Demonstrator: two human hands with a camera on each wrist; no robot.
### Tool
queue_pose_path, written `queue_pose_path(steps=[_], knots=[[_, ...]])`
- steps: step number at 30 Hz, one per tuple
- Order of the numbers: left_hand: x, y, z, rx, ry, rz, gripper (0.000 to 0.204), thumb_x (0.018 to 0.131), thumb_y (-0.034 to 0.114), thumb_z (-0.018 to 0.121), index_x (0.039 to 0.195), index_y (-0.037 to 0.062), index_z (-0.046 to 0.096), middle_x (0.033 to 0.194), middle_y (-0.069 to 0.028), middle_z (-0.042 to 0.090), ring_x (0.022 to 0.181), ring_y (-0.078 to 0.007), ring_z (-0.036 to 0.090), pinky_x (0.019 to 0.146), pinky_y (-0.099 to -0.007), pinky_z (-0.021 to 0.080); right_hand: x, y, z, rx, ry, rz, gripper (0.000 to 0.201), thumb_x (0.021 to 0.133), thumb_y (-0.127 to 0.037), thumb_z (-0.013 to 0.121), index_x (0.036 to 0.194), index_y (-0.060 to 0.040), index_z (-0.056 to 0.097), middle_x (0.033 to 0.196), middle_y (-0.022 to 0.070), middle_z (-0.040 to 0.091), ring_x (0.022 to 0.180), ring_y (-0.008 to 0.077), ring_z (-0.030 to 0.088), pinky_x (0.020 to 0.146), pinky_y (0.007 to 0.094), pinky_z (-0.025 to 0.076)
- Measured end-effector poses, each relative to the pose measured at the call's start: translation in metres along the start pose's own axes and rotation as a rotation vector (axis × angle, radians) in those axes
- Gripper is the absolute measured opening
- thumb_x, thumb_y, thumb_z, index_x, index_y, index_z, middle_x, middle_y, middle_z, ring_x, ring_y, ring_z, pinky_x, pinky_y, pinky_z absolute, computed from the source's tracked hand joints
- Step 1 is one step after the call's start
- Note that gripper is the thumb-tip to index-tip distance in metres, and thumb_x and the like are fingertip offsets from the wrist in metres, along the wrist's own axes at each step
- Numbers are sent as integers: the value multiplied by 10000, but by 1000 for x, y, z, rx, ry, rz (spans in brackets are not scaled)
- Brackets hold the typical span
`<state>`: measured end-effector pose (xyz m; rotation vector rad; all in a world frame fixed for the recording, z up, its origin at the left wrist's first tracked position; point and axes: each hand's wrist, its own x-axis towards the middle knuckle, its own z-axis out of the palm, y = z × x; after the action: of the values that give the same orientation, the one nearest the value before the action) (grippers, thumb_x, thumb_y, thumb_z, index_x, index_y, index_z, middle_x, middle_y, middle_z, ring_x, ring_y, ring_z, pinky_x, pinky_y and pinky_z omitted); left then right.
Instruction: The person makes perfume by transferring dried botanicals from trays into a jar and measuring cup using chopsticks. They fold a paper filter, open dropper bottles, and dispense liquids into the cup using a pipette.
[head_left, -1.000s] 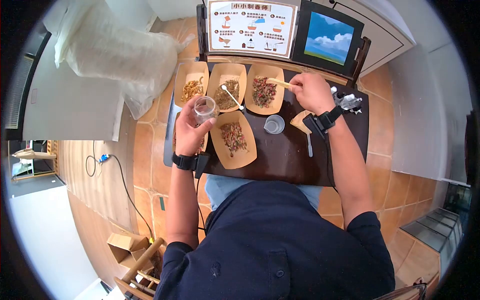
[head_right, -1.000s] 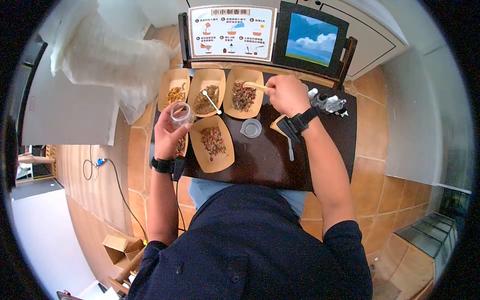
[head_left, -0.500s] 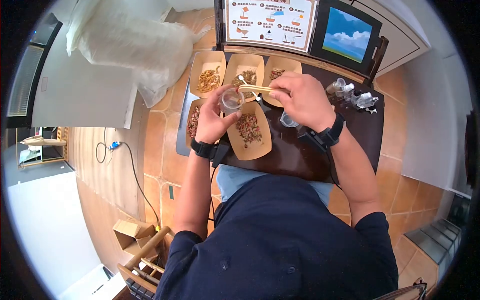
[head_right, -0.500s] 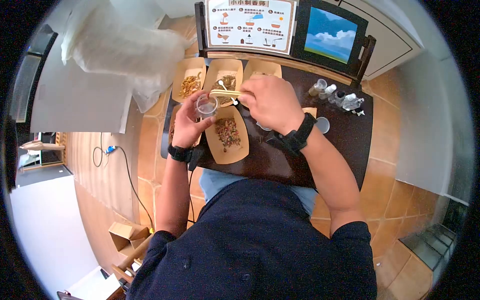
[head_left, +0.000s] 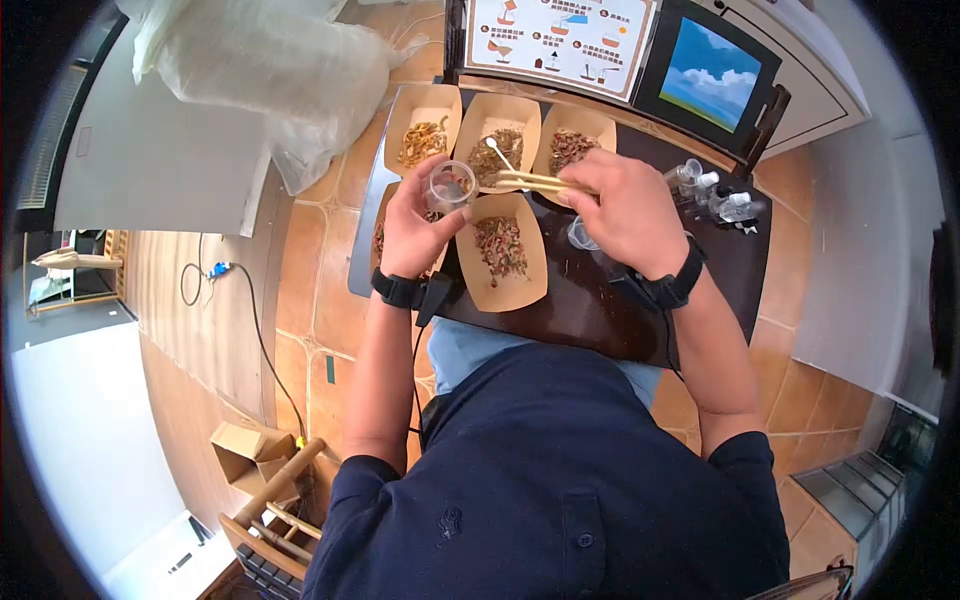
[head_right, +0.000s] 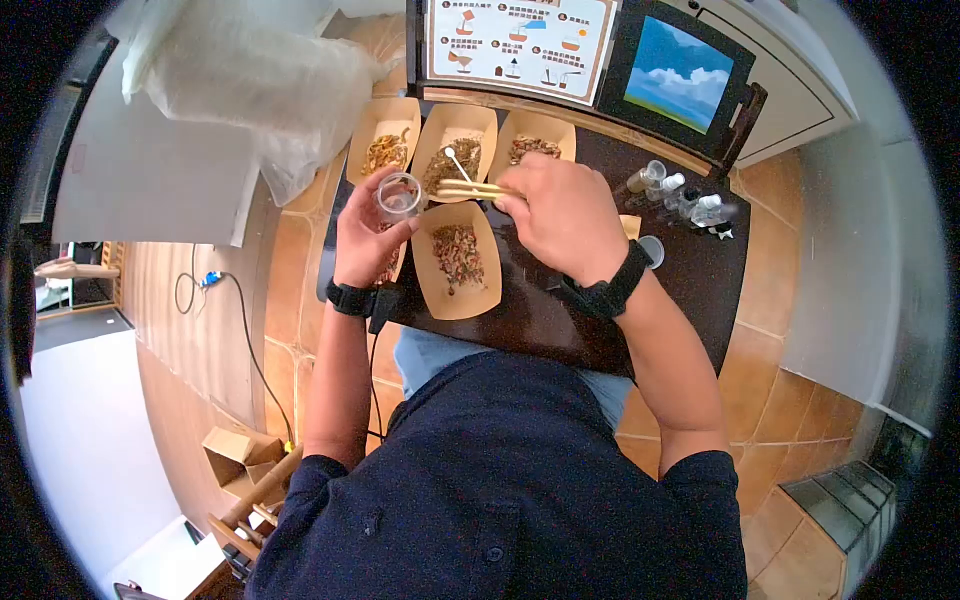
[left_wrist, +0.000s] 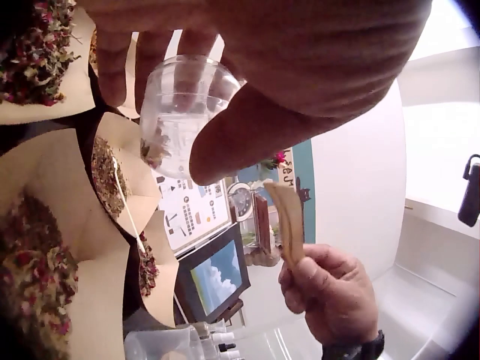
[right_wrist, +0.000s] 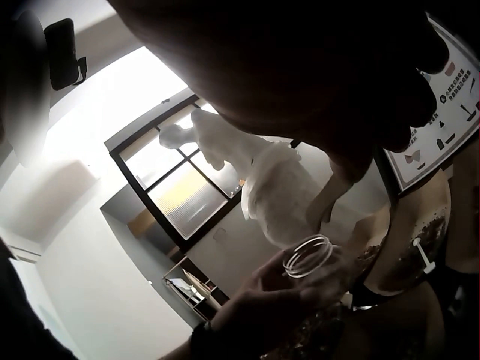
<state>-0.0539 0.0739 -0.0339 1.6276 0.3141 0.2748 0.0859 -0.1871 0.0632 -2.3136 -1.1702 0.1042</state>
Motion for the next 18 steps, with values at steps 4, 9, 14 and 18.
queue_pose_path(steps=[4, 9, 14, 18], knots=[[-2, -7, -2, -66, 57, 2, 794, 850, -115, 820, 1568, 1, 502, 1410, -128, 678, 1298, -220, 670, 1100, -362, 563, -16, 1, 19, -192, -155, -7, 84, 939, -157, 734, 945, -83, 773, 933, 113, 716, 918, 354, 739, 798, 500, 603], [-3, -10, -1, -83, 113, -18, 785, 849, -106, 816, 1562, -4, 502, 1417, -132, 682, 1304, -220, 669, 1107, -363, 555, -23, 1, 42, -292, -161, -71, 43, 837, -70, 716, 858, -47, 745, 887, 135, 720, 908, 353, 751, 765, 481, 622], [-2, -9, -4, -115, 152, -5, 736, 883, -105, 804, 1551, -22, 505, 1431, -139, 671, 1298, -229, 681, 1089, -364, 580, -20, 0, 58, -334, -197, -95, 49, 841, -59, 703, 851, -39, 746, 913, 155, 740, 907, 352, 758, 763, 466, 632], [-3, -7, -5, -106, 151, -7, 734, 885, -104, 801, 1552, -21, 504, 1431, -139, 670, 1298, -228, 680, 1076, -360, 586, -18, 0, 69, -347, -215, -72, 40, 837, -37, 719, 875, -37, 732, 934, 138, 702, 939, 351, 738, 792, 481, 610]])
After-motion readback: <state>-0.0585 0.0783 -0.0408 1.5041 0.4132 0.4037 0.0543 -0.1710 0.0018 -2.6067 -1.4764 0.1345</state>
